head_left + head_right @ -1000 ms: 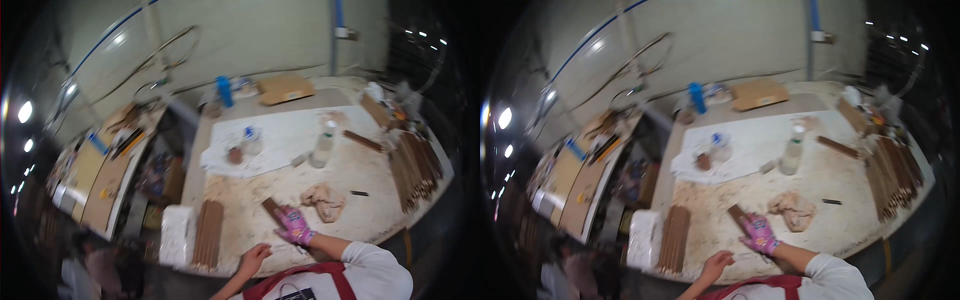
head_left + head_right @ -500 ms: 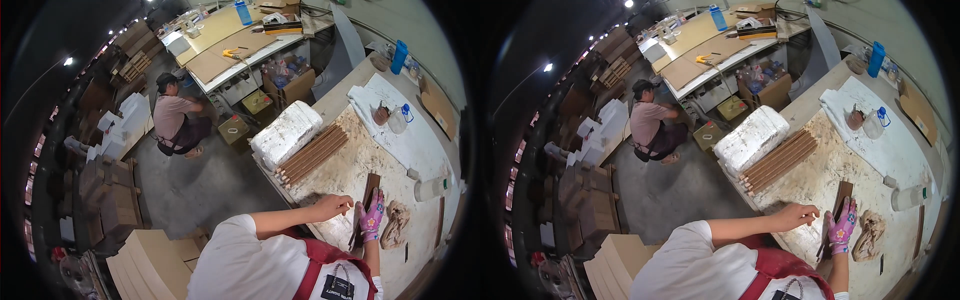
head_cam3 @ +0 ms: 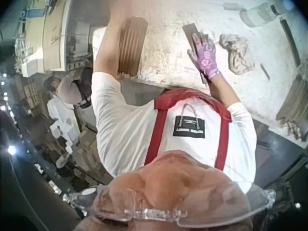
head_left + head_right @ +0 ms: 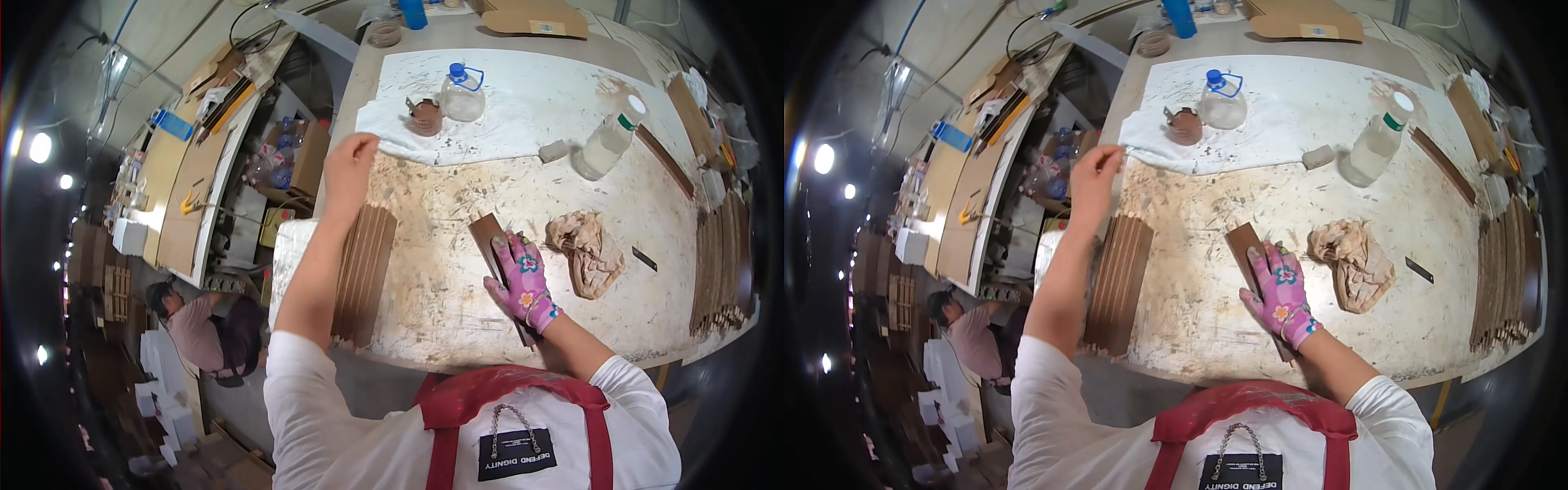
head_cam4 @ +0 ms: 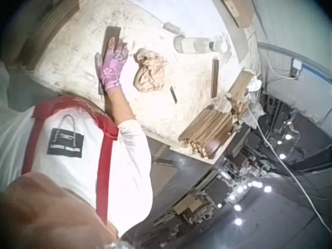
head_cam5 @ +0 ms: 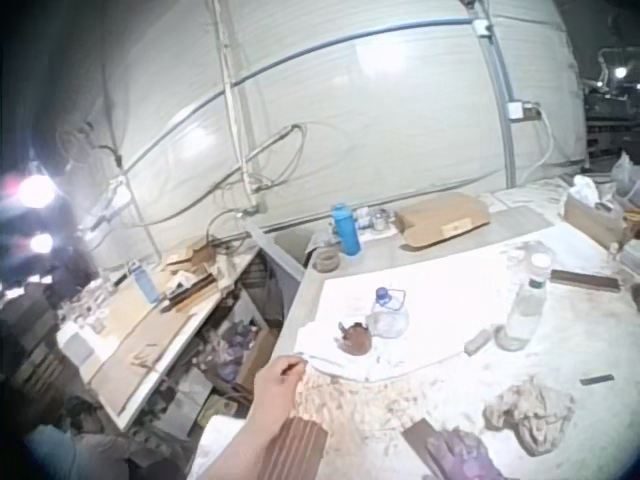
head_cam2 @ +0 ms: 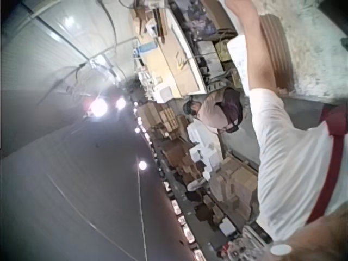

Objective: The person wipes individual brown wood slats with a cloth dampened from a bottle and moves them from one stack to another on a workbench.

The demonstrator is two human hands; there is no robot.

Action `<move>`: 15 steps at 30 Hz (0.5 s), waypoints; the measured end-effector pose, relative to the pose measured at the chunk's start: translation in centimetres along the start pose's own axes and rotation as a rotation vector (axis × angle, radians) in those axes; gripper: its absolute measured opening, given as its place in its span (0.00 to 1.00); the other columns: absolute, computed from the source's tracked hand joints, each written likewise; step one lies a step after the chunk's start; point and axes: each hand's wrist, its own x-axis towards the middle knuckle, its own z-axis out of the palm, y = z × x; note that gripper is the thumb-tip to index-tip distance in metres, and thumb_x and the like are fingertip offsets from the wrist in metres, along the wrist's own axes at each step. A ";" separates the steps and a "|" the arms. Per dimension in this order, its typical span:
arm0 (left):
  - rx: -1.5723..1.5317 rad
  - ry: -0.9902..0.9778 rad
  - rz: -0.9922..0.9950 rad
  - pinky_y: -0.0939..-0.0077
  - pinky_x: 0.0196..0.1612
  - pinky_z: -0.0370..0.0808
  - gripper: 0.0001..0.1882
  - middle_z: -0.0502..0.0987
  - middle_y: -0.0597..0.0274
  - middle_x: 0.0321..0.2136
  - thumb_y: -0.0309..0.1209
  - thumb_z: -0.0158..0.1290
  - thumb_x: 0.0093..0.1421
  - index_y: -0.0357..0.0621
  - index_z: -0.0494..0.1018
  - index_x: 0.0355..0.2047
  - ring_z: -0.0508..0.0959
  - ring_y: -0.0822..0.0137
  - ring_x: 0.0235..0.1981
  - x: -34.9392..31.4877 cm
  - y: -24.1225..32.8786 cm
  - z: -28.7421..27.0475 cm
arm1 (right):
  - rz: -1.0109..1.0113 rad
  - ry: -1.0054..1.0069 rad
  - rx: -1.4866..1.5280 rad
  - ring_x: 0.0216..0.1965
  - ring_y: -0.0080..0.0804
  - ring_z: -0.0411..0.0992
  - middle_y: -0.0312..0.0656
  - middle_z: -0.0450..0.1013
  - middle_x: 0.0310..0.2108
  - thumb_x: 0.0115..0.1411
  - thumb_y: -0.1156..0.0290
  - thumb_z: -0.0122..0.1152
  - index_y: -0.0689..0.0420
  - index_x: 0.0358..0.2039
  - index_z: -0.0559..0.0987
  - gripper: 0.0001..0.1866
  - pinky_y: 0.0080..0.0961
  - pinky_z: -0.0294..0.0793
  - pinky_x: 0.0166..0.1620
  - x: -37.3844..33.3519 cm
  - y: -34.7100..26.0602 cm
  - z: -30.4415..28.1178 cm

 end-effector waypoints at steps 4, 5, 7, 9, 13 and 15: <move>0.021 0.009 -0.082 0.76 0.30 0.69 0.09 0.76 0.58 0.22 0.31 0.53 0.55 0.37 0.76 0.31 0.75 0.68 0.25 6.4 -4.3 4.0 | 0.034 -0.054 0.028 0.57 0.58 0.54 0.56 0.53 0.59 0.51 0.53 0.56 0.54 0.60 0.58 0.37 0.49 0.50 0.58 0.2 -0.2 -0.6; 0.000 0.012 -0.143 0.71 0.31 0.70 0.10 0.76 0.53 0.24 0.32 0.54 0.53 0.38 0.76 0.30 0.76 0.61 0.26 7.7 -5.3 5.5 | 0.047 -0.059 0.024 0.57 0.56 0.54 0.56 0.53 0.59 0.51 0.53 0.57 0.53 0.60 0.58 0.37 0.49 0.49 0.59 0.2 -0.1 -0.7; 0.097 0.014 -0.073 0.68 0.32 0.70 0.11 0.77 0.52 0.24 0.34 0.54 0.53 0.39 0.77 0.30 0.77 0.59 0.27 9.5 -6.9 7.7 | 0.043 -0.038 0.019 0.56 0.56 0.54 0.55 0.53 0.59 0.49 0.54 0.58 0.53 0.58 0.61 0.37 0.49 0.50 0.58 0.1 0.1 -0.3; 0.198 -0.049 -0.095 0.63 0.35 0.71 0.14 0.78 0.50 0.26 0.39 0.55 0.52 0.40 0.78 0.29 0.77 0.54 0.30 10.8 -7.6 9.7 | 0.040 -0.011 0.024 0.54 0.57 0.54 0.54 0.53 0.59 0.48 0.54 0.59 0.54 0.57 0.63 0.37 0.49 0.52 0.57 0.0 0.2 0.0; 0.237 -0.160 -0.204 0.63 0.37 0.72 0.13 0.77 0.48 0.31 0.40 0.57 0.49 0.42 0.79 0.27 0.76 0.52 0.33 11.5 -8.0 13.2 | 0.059 -0.068 0.026 0.56 0.55 0.54 0.53 0.53 0.59 0.48 0.53 0.59 0.52 0.58 0.62 0.37 0.48 0.51 0.58 0.2 0.2 -0.5; 0.253 -0.089 -0.141 0.63 0.37 0.71 0.12 0.77 0.48 0.30 0.39 0.57 0.49 0.42 0.78 0.26 0.76 0.52 0.33 11.6 -8.1 14.0 | 0.090 -0.127 0.045 0.57 0.53 0.53 0.52 0.54 0.59 0.49 0.53 0.59 0.50 0.59 0.60 0.37 0.47 0.49 0.58 0.2 0.2 -0.8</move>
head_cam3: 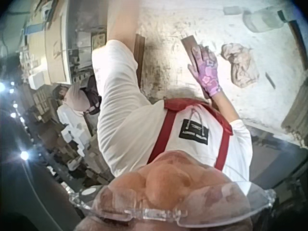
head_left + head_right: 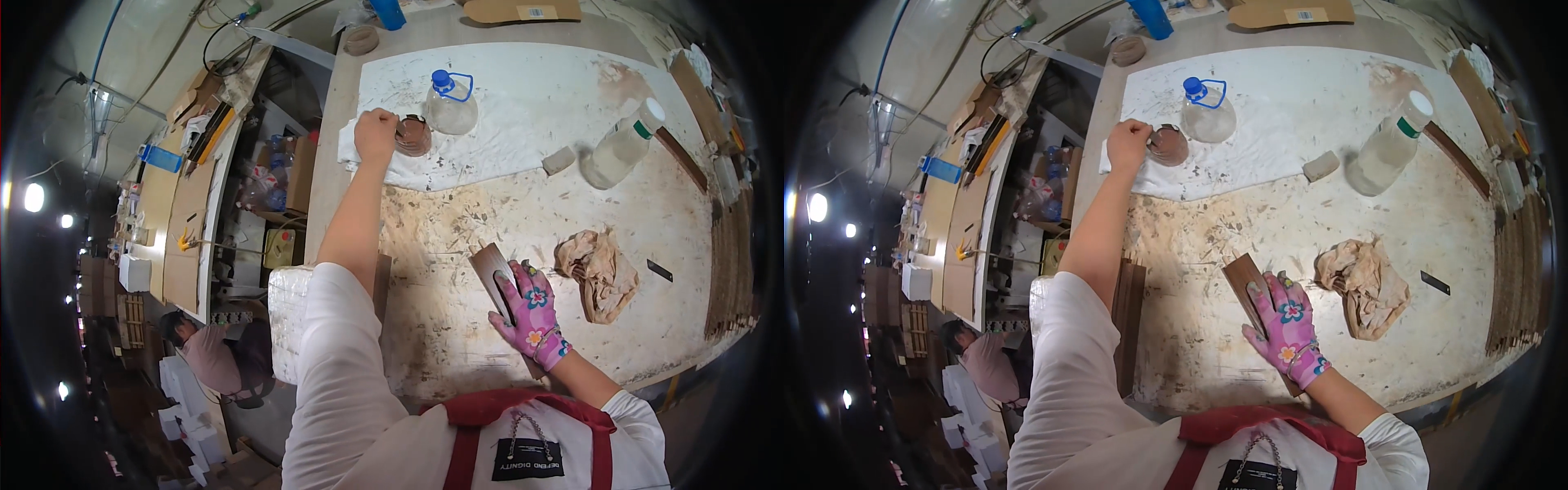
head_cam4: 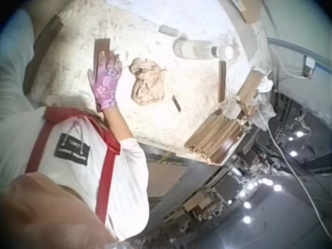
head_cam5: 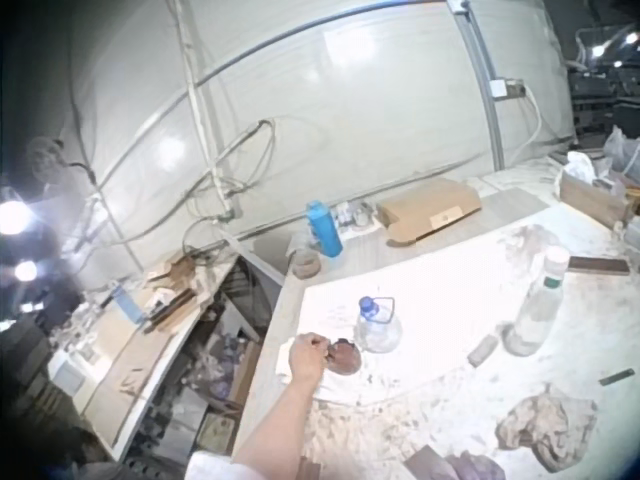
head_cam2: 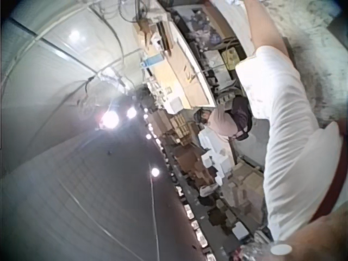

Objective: The person wipes individual brown wood slats with a cloth dampened from a bottle and moves them from one stack to another on a workbench.

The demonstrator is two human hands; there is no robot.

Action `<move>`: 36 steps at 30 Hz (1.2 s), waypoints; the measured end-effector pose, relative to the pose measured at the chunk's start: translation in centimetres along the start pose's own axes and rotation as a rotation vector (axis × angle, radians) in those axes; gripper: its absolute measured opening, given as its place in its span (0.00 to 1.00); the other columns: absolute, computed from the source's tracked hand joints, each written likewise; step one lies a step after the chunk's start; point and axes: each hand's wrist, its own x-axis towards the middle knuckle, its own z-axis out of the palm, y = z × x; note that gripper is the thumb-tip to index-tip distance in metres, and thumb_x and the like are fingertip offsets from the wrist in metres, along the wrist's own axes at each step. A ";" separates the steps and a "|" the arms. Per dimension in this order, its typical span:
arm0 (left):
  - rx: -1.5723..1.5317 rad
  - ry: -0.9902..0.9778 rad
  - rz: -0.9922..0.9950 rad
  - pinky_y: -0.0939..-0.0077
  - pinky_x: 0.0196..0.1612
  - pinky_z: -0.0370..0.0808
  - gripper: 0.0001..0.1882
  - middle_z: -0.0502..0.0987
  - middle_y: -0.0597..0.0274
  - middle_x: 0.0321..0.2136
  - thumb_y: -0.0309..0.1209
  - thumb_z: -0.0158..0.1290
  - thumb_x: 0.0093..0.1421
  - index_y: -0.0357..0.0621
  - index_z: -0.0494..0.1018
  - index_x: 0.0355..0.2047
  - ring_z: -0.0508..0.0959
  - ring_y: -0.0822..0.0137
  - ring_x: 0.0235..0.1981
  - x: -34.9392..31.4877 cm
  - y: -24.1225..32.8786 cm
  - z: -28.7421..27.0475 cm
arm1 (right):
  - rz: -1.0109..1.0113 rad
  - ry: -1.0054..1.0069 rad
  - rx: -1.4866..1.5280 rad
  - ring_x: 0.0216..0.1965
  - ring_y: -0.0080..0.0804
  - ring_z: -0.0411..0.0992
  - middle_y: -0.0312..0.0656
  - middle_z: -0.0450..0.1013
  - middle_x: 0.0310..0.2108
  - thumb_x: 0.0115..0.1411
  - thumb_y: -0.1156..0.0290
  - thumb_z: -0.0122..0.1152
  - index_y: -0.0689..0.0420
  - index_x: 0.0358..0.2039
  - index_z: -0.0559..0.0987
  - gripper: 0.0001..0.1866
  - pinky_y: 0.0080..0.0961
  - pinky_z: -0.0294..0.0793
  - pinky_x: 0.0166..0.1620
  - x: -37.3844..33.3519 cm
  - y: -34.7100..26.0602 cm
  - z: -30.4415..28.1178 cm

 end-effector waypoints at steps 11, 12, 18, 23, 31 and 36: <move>-0.153 0.001 0.252 0.68 0.30 0.70 0.08 0.77 0.56 0.25 0.32 0.53 0.54 0.42 0.76 0.28 0.76 0.58 0.25 -0.4 3.6 -3.1 | -0.048 0.090 -0.026 0.58 0.51 0.53 0.50 0.55 0.59 0.50 0.54 0.59 0.50 0.58 0.61 0.36 0.46 0.51 0.58 0.8 0.2 0.6; -0.063 -0.015 0.286 0.67 0.32 0.71 0.08 0.77 0.56 0.27 0.33 0.53 0.54 0.42 0.76 0.30 0.76 0.58 0.27 -0.3 2.7 -2.7 | -0.041 0.083 -0.035 0.57 0.52 0.54 0.50 0.55 0.58 0.49 0.54 0.59 0.50 0.58 0.61 0.36 0.46 0.52 0.57 0.8 0.0 0.7; 0.029 -0.007 0.558 0.65 0.37 0.70 0.10 0.75 0.53 0.32 0.35 0.52 0.54 0.42 0.74 0.32 0.75 0.54 0.35 -3.6 5.8 -1.8 | -0.012 0.083 -0.049 0.54 0.52 0.56 0.50 0.55 0.58 0.49 0.54 0.60 0.50 0.58 0.62 0.37 0.46 0.53 0.56 0.4 0.1 0.7; 0.280 -0.406 0.523 0.61 0.34 0.71 0.14 0.76 0.52 0.26 0.39 0.55 0.52 0.40 0.74 0.26 0.76 0.52 0.31 -7.9 6.3 1.9 | -0.019 0.082 -0.027 0.56 0.51 0.55 0.50 0.55 0.58 0.49 0.54 0.60 0.50 0.58 0.62 0.36 0.46 0.52 0.58 0.4 0.0 0.5; 0.058 -0.585 0.311 0.68 0.30 0.69 0.14 0.75 0.54 0.22 0.38 0.57 0.49 0.38 0.75 0.29 0.76 0.60 0.26 -7.0 3.9 3.7 | -0.018 0.068 0.003 0.58 0.50 0.53 0.50 0.55 0.58 0.50 0.54 0.59 0.50 0.58 0.62 0.35 0.46 0.50 0.59 0.3 0.0 0.5; -0.469 -0.547 0.045 0.82 0.23 0.65 0.09 0.73 0.67 0.18 0.31 0.57 0.53 0.37 0.73 0.25 0.70 0.77 0.19 -7.4 6.4 -0.1 | -0.030 0.093 0.009 0.58 0.50 0.54 0.50 0.56 0.58 0.50 0.55 0.59 0.50 0.57 0.63 0.35 0.45 0.51 0.58 0.3 0.3 0.6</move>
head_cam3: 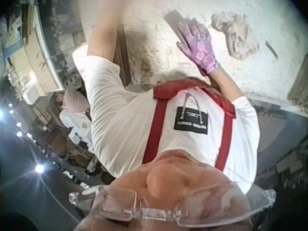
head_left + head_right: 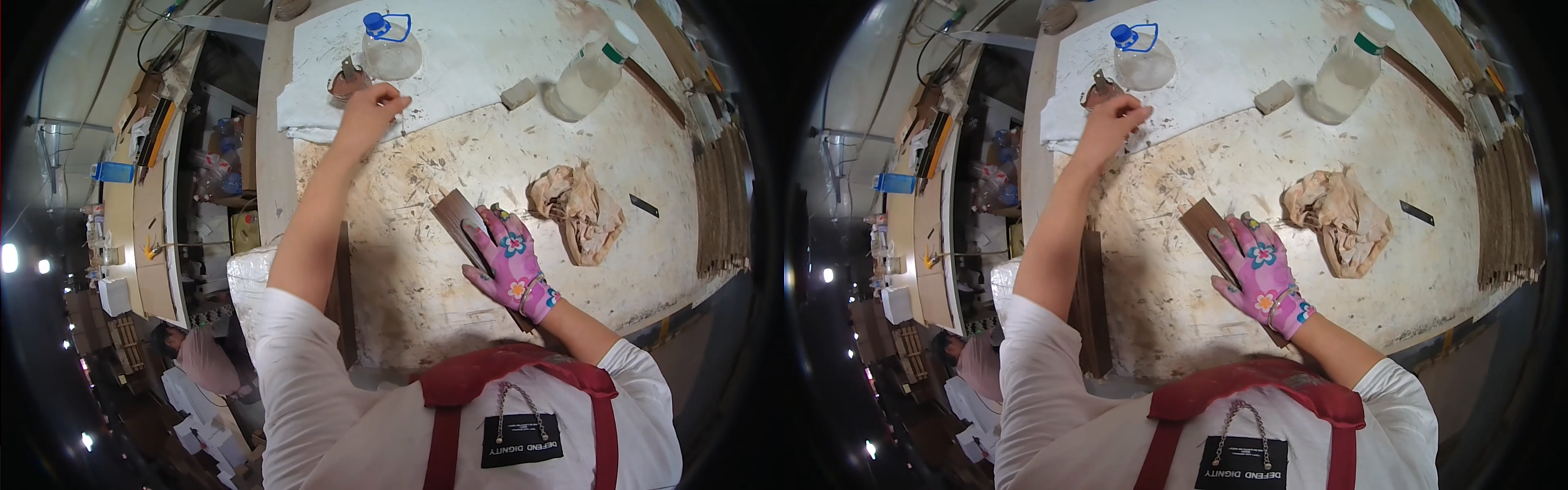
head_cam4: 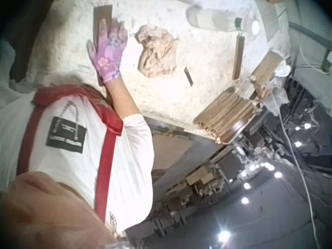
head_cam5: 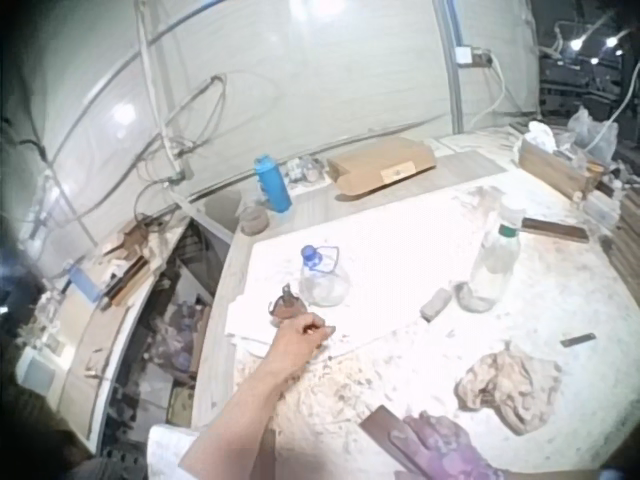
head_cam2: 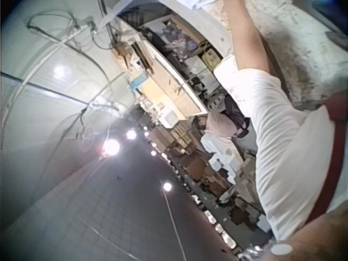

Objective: The person wipes individual brown wood slats with a cloth dampened from a bottle and moves them from one stack to another on a workbench.

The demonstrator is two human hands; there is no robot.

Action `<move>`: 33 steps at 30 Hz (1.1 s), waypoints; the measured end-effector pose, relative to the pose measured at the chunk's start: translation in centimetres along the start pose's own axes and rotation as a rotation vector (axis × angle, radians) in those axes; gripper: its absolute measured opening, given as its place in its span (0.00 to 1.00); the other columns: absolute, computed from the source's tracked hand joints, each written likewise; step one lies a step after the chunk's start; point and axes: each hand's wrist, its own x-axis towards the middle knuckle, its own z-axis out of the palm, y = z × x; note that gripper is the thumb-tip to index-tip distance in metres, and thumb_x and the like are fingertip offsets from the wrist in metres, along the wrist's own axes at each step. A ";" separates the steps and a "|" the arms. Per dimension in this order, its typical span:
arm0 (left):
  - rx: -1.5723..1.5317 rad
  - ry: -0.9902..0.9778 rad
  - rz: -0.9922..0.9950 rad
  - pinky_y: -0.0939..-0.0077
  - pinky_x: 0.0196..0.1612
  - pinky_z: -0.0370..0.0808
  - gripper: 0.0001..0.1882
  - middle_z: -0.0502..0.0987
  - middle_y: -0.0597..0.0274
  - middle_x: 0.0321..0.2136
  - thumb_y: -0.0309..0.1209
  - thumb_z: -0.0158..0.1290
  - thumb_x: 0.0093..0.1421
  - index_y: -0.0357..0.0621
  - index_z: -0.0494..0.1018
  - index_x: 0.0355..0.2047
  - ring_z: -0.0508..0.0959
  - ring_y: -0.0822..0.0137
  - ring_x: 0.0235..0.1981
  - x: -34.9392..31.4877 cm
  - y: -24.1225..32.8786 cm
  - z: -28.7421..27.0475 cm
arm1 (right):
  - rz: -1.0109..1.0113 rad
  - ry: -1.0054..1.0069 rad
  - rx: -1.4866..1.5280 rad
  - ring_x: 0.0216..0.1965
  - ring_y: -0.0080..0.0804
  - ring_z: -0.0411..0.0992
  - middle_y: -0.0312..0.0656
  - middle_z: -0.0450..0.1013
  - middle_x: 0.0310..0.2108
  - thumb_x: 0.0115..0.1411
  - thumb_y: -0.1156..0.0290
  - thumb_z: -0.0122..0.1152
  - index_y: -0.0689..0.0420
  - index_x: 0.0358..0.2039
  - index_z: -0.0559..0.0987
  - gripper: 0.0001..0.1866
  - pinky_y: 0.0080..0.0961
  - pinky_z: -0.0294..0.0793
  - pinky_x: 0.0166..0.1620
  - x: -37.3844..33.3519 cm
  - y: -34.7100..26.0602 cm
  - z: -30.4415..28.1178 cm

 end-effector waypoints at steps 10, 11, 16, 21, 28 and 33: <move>-0.401 -0.095 -0.280 0.86 0.26 0.66 0.07 0.75 0.65 0.22 0.31 0.52 0.59 0.42 0.68 0.28 0.70 0.79 0.21 -7.6 -1.4 3.9 | -0.007 0.001 -0.032 0.59 0.49 0.53 0.50 0.56 0.58 0.50 0.54 0.59 0.50 0.58 0.62 0.35 0.45 0.50 0.59 0.2 0.0 0.2; -0.411 -0.070 -0.299 0.86 0.26 0.66 0.07 0.75 0.65 0.22 0.31 0.53 0.58 0.42 0.68 0.27 0.70 0.78 0.21 -7.9 -1.6 4.1 | -0.008 0.006 -0.029 0.59 0.49 0.53 0.49 0.56 0.58 0.50 0.54 0.59 0.50 0.58 0.62 0.35 0.45 0.50 0.59 0.2 0.0 0.2; -0.434 -0.027 -0.313 0.85 0.25 0.65 0.08 0.72 0.67 0.18 0.31 0.54 0.57 0.42 0.67 0.26 0.68 0.78 0.19 -8.5 -2.2 4.7 | -0.005 0.002 -0.027 0.60 0.47 0.53 0.48 0.56 0.58 0.50 0.54 0.59 0.49 0.58 0.61 0.35 0.45 0.50 0.59 0.3 0.0 0.3; -0.419 -0.012 -0.355 0.86 0.23 0.65 0.10 0.70 0.68 0.16 0.31 0.55 0.57 0.42 0.67 0.24 0.68 0.79 0.18 -9.1 -2.3 5.8 | 0.009 -0.006 -0.055 0.60 0.46 0.52 0.48 0.55 0.59 0.50 0.54 0.59 0.49 0.58 0.61 0.35 0.44 0.50 0.59 0.0 -0.2 0.1; -0.435 -0.011 -0.344 0.85 0.23 0.67 0.09 0.70 0.67 0.16 0.31 0.55 0.57 0.40 0.67 0.25 0.69 0.79 0.17 -9.2 -3.1 6.5 | 0.011 -0.018 -0.048 0.61 0.46 0.51 0.47 0.55 0.59 0.50 0.53 0.59 0.48 0.59 0.61 0.35 0.44 0.49 0.60 -0.1 -0.1 0.2; -0.321 -0.004 -0.325 0.85 0.21 0.66 0.10 0.70 0.67 0.16 0.31 0.55 0.57 0.39 0.66 0.24 0.70 0.79 0.17 -8.9 -3.2 6.6 | 0.002 -0.012 -0.036 0.61 0.47 0.51 0.48 0.55 0.59 0.51 0.54 0.58 0.48 0.59 0.61 0.35 0.44 0.49 0.60 0.1 0.1 0.3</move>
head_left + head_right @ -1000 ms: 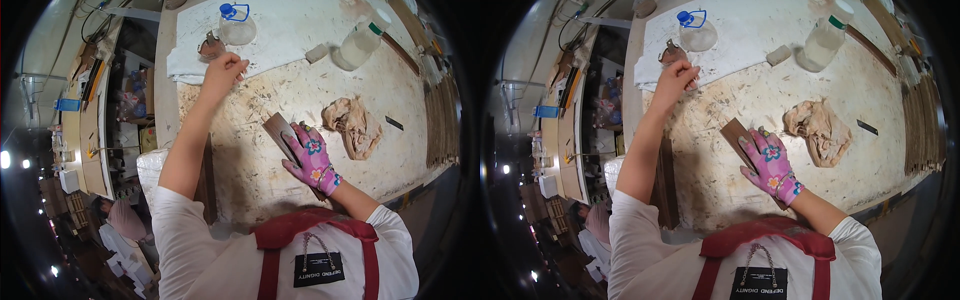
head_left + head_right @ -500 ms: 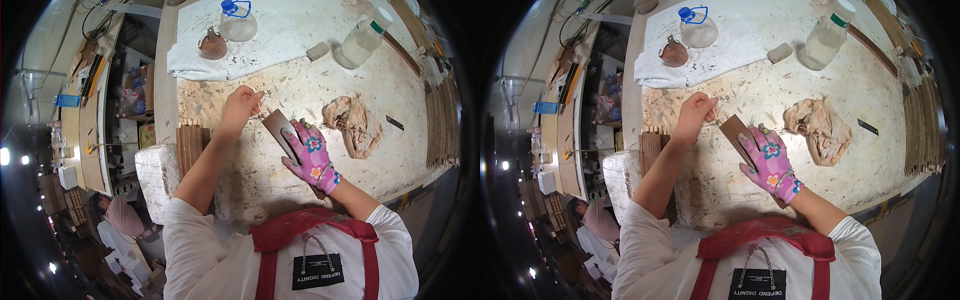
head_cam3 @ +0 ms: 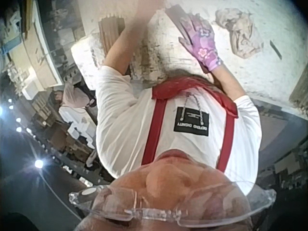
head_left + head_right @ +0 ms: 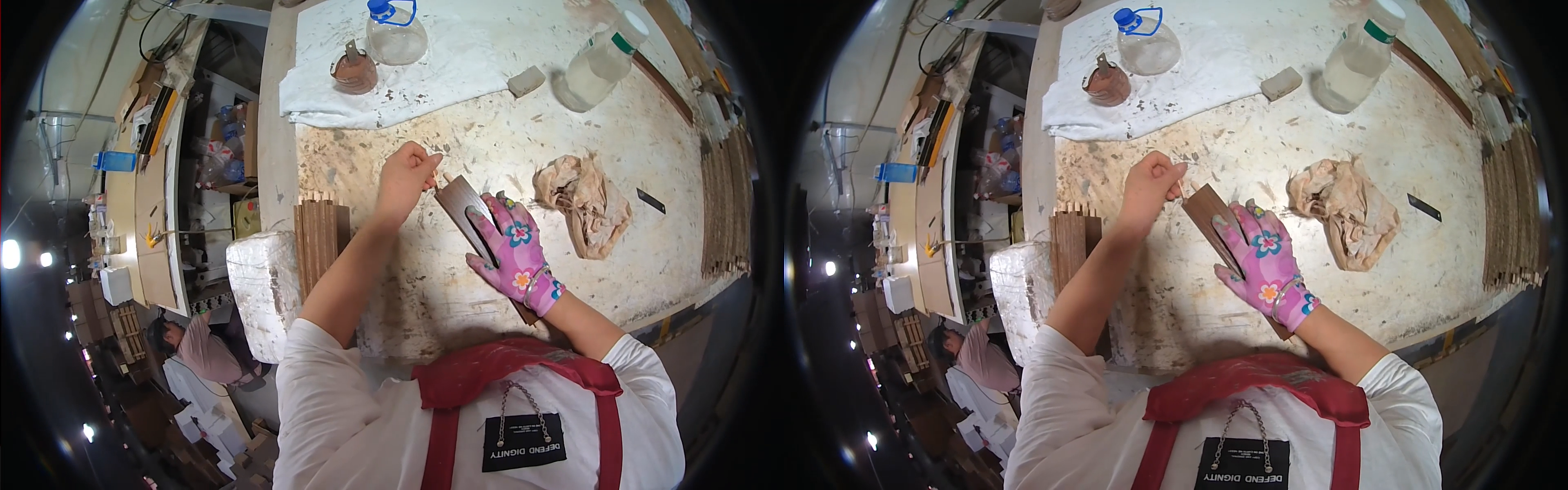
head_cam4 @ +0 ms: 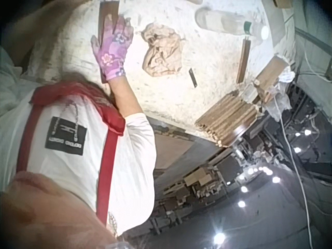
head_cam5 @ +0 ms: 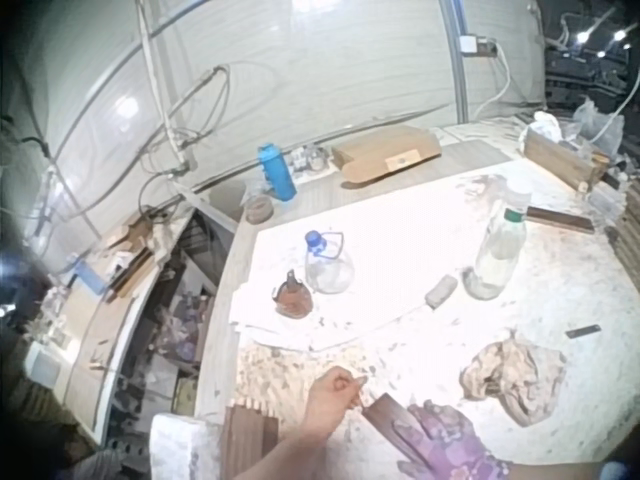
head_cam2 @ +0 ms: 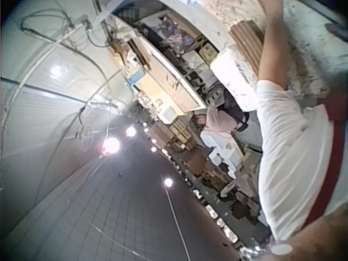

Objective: The person wipes individual brown wood slats with a cloth dampened from a bottle and moves them from one stack to another on a workbench.

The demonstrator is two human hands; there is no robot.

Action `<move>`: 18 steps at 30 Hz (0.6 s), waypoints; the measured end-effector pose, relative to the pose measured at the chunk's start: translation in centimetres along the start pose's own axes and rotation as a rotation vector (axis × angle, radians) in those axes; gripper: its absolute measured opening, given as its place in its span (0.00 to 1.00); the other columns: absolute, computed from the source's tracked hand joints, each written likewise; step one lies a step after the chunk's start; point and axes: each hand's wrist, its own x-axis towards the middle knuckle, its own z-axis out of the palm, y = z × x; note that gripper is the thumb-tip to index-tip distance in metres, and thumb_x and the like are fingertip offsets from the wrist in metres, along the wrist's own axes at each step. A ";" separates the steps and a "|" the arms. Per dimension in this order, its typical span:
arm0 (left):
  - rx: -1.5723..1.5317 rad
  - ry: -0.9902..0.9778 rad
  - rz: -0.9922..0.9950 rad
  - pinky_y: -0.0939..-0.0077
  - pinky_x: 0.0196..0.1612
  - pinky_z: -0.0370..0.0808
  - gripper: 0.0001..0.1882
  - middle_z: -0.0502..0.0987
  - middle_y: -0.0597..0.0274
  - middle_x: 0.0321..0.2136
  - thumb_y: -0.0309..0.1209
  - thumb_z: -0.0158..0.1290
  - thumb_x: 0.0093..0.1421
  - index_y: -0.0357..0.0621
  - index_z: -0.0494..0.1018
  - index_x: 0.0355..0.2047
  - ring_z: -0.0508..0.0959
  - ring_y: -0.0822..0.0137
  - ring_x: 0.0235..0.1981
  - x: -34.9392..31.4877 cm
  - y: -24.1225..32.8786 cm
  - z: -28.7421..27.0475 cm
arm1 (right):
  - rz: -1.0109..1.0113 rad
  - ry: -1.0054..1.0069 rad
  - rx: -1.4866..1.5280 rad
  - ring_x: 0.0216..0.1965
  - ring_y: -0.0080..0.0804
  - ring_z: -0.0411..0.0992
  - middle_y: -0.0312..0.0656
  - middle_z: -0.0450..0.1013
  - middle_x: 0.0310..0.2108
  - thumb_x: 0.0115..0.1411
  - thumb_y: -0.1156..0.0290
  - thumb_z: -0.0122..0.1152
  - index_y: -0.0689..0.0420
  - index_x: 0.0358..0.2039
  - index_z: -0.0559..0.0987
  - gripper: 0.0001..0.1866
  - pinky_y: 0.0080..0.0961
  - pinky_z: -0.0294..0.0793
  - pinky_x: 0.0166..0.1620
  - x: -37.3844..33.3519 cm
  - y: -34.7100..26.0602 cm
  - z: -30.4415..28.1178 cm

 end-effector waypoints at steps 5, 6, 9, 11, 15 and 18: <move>0.012 0.007 -0.020 0.85 0.20 0.66 0.11 0.70 0.67 0.15 0.31 0.55 0.56 0.39 0.66 0.24 0.70 0.78 0.17 0.0 0.3 -0.2 | 0.008 -0.009 0.007 0.61 0.48 0.52 0.48 0.55 0.59 0.51 0.54 0.58 0.48 0.59 0.61 0.35 0.45 0.49 0.60 -0.1 -0.1 0.0; -0.001 0.014 -0.022 0.85 0.20 0.66 0.11 0.70 0.67 0.15 0.31 0.55 0.56 0.39 0.66 0.24 0.70 0.78 0.16 0.1 0.3 -0.1 | 0.010 -0.009 0.009 0.61 0.48 0.52 0.48 0.55 0.59 0.51 0.54 0.58 0.49 0.59 0.61 0.35 0.45 0.49 0.60 -0.1 -0.1 0.0; -0.002 0.017 -0.011 0.84 0.20 0.66 0.11 0.70 0.67 0.15 0.31 0.55 0.56 0.39 0.67 0.25 0.70 0.77 0.15 0.3 -0.1 0.2 | 0.005 -0.007 0.006 0.61 0.48 0.52 0.48 0.55 0.59 0.51 0.54 0.58 0.49 0.59 0.61 0.35 0.45 0.49 0.60 -0.1 -0.1 0.0; 0.053 0.025 0.002 0.84 0.19 0.66 0.11 0.70 0.67 0.15 0.31 0.55 0.56 0.39 0.67 0.24 0.70 0.77 0.15 0.3 0.0 0.0 | 0.003 -0.005 0.010 0.61 0.48 0.52 0.49 0.55 0.59 0.51 0.54 0.58 0.49 0.59 0.61 0.35 0.45 0.49 0.60 0.0 -0.1 -0.1; -0.017 0.025 -0.014 0.86 0.20 0.65 0.11 0.69 0.68 0.14 0.32 0.56 0.55 0.41 0.67 0.23 0.69 0.79 0.15 0.2 0.5 0.3 | -0.001 0.016 -0.001 0.60 0.49 0.53 0.49 0.56 0.58 0.51 0.54 0.58 0.50 0.58 0.62 0.35 0.45 0.49 0.59 -0.1 -0.2 -0.1; 0.055 0.034 -0.013 0.86 0.19 0.65 0.11 0.69 0.68 0.14 0.32 0.56 0.55 0.41 0.67 0.22 0.69 0.79 0.15 0.6 -0.1 0.4 | -0.007 0.024 0.000 0.59 0.48 0.54 0.50 0.57 0.58 0.51 0.55 0.59 0.50 0.58 0.62 0.34 0.44 0.50 0.59 0.0 -0.2 -0.2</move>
